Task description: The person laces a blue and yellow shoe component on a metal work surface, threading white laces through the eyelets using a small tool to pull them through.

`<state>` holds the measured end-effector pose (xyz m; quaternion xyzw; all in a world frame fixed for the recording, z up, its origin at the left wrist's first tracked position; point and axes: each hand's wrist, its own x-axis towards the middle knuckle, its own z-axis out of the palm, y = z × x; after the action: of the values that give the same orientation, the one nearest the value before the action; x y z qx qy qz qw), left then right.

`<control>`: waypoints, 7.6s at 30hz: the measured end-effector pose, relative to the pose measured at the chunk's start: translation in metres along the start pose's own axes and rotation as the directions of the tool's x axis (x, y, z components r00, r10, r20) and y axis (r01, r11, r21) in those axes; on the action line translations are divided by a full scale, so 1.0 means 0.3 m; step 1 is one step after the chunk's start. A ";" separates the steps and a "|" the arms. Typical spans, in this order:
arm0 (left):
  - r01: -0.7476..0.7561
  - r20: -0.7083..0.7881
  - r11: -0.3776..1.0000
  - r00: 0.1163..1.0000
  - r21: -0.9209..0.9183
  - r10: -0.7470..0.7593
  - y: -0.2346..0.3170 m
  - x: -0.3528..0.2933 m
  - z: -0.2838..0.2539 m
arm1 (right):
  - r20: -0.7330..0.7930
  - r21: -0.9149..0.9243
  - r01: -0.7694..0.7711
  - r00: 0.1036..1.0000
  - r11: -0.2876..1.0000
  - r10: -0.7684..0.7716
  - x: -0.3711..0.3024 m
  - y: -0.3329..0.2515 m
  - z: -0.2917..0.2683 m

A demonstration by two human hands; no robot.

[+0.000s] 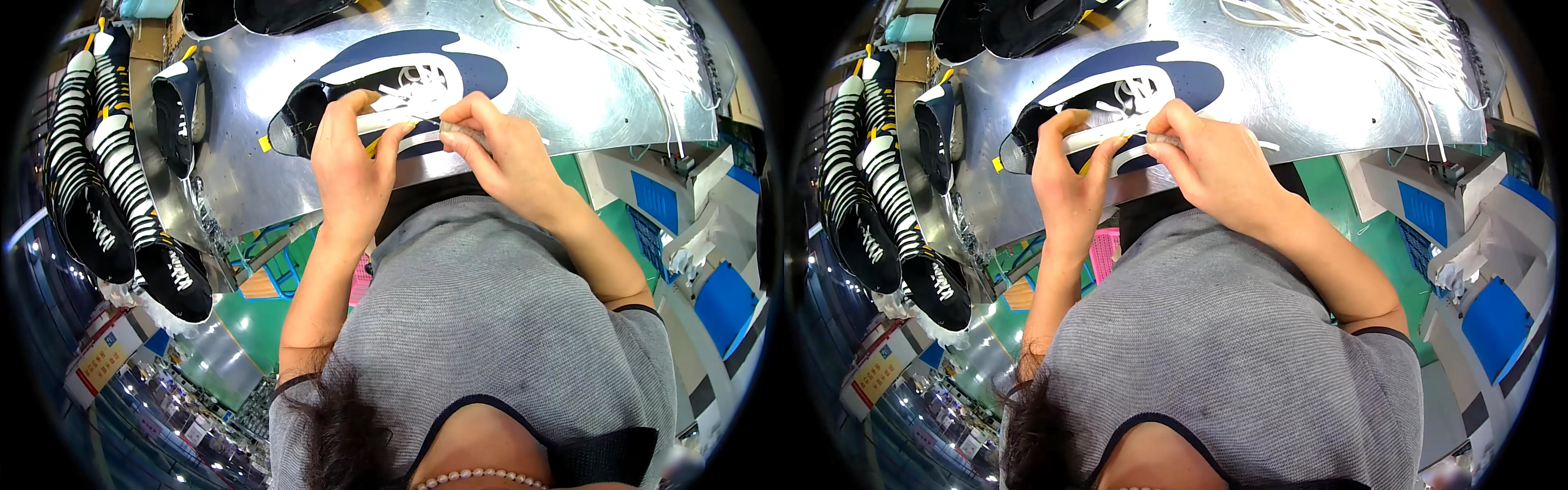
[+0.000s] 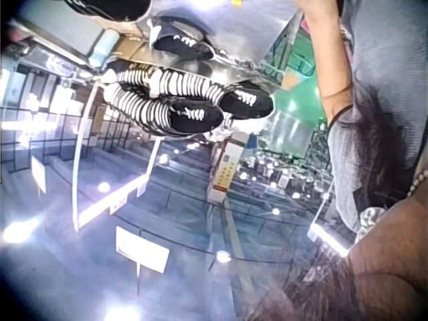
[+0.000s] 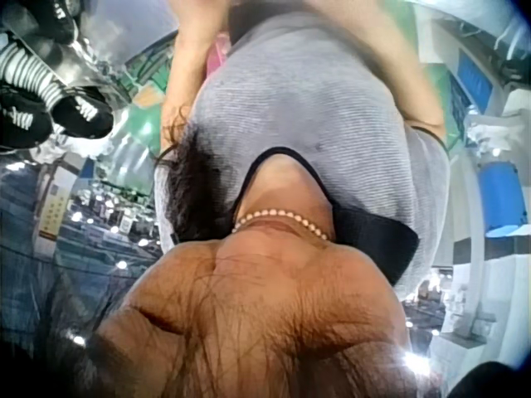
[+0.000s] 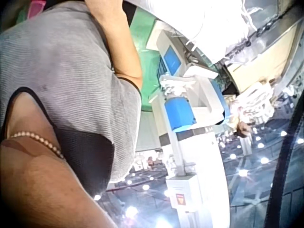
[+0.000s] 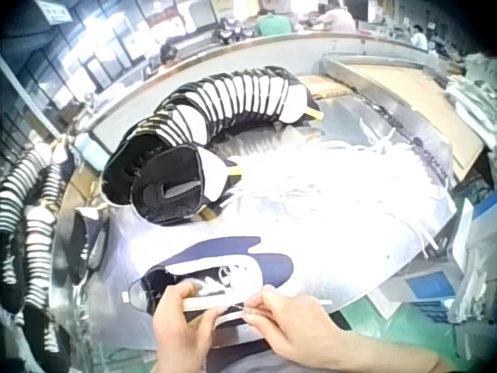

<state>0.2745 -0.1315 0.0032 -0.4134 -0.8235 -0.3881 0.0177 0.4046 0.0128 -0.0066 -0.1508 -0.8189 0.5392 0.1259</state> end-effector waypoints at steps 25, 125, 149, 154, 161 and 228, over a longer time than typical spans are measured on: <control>-0.296 0.029 0.955 0.954 -0.026 0.297 -0.084 -0.060 0.001 | 0.119 -0.152 -0.047 0.991 0.987 0.065 0.045 -0.011 -0.009; 0.235 0.033 0.958 0.972 -0.166 -0.232 0.023 0.006 0.027 | 0.281 0.362 -0.269 0.944 0.893 0.171 0.218 -0.013 -0.054; 0.169 -0.005 0.962 0.985 -0.212 -0.174 0.022 -0.018 0.036 | 0.048 -0.111 -0.002 0.999 0.994 0.008 0.049 -0.062 -0.101; 0.189 0.002 0.963 0.981 -0.192 -0.192 0.041 -0.028 0.028 | 0.084 -0.307 0.078 0.995 0.949 -0.054 0.060 -0.067 -0.100; 0.193 0.073 0.927 0.981 -0.323 -0.178 0.050 -0.041 0.043 | 0.051 -0.566 0.205 0.976 0.799 -0.214 0.116 -0.048 0.026; -0.348 -0.306 0.937 0.889 0.037 0.342 0.054 0.118 -0.134 | -0.116 0.134 -0.047 0.991 0.990 0.063 0.206 -0.181 -0.075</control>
<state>0.2510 -0.1284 0.0536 -0.4878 -0.7204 -0.4459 0.2104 0.3499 0.0352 0.0547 -0.1968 -0.7684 0.5850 0.1694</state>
